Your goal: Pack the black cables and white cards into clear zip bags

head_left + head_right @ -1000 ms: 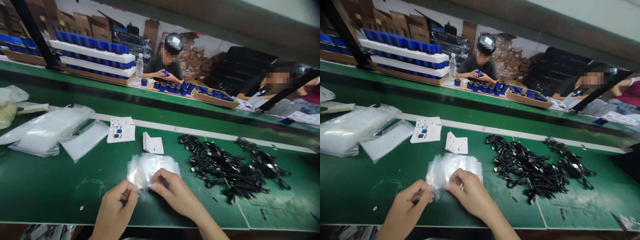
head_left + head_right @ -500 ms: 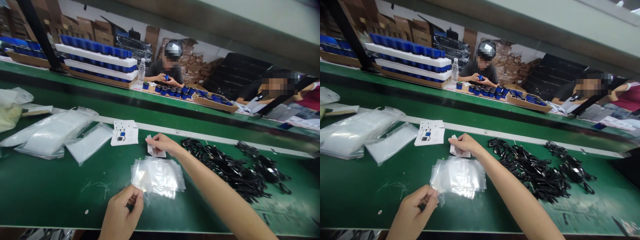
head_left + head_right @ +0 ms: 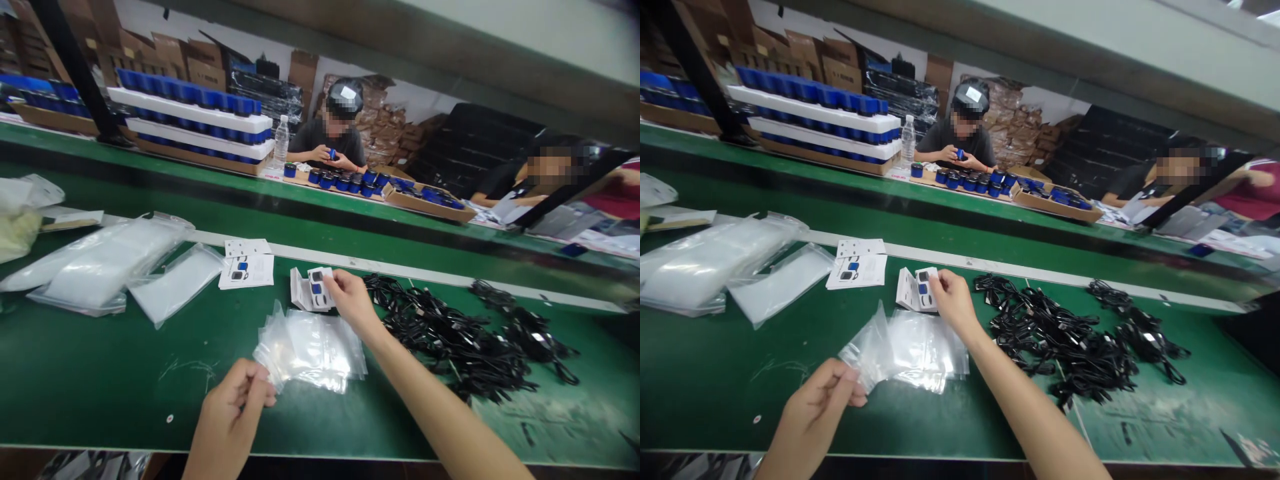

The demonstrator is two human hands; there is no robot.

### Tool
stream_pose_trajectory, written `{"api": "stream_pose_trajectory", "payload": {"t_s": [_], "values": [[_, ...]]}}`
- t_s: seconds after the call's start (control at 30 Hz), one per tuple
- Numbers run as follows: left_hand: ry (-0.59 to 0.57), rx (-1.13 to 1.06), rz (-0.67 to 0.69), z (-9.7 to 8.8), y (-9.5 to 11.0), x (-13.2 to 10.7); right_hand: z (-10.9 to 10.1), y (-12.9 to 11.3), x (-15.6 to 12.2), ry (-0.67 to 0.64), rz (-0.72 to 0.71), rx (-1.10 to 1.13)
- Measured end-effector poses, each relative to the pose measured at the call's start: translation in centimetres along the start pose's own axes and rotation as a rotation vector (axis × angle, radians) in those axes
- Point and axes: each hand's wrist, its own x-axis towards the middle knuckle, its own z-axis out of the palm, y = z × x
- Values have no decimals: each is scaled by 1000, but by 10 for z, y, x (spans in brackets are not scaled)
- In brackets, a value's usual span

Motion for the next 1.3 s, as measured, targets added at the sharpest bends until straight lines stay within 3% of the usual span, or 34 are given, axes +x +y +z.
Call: {"api": "stream_pose_trajectory", "payload": {"t_s": [0.1, 0.17, 0.27, 0.4, 0.47, 0.57, 0.67, 0.73, 0.77, 0.83, 0.93, 1.03, 1.13, 1.3], "values": [[173, -213, -146, -2, 12, 3, 0, -9, -55, 52, -123, -7], [227, -256, -151, -2, 19, 6, 7, -13, -88, 7, -279, -29], [232, -116, -9, 0, 23, 12, 24, -14, -117, -11, -458, -58], [302, 107, 171, 6, 20, 15, 43, -13, -127, 66, -504, 24], [351, 124, 182, 8, 20, 16, 52, -12, -133, 162, -460, 78], [419, 153, 192, 8, 23, 16, 69, -7, -149, 276, -232, 272], [466, 190, 200, 8, 26, 14, 84, -2, -163, 66, 23, 546], [455, 221, 221, 8, 28, 14, 84, -1, -164, -85, 88, 589], [436, 240, 238, 8, 28, 13, 81, -1, -162, -96, 72, 551], [391, 290, 279, 8, 29, 13, 68, 0, -155, 2, -75, 398], [346, 387, 363, 8, 30, 12, 44, 1, -143, 210, -487, 105], [292, 467, 480, 10, 33, 10, 32, 2, -136, 268, -768, -132], [283, 543, 582, 15, 33, 7, 32, 2, -134, 275, -731, -309], [152, 649, 727, 25, 26, 1, 26, -5, -134, 170, -419, -360]]}}
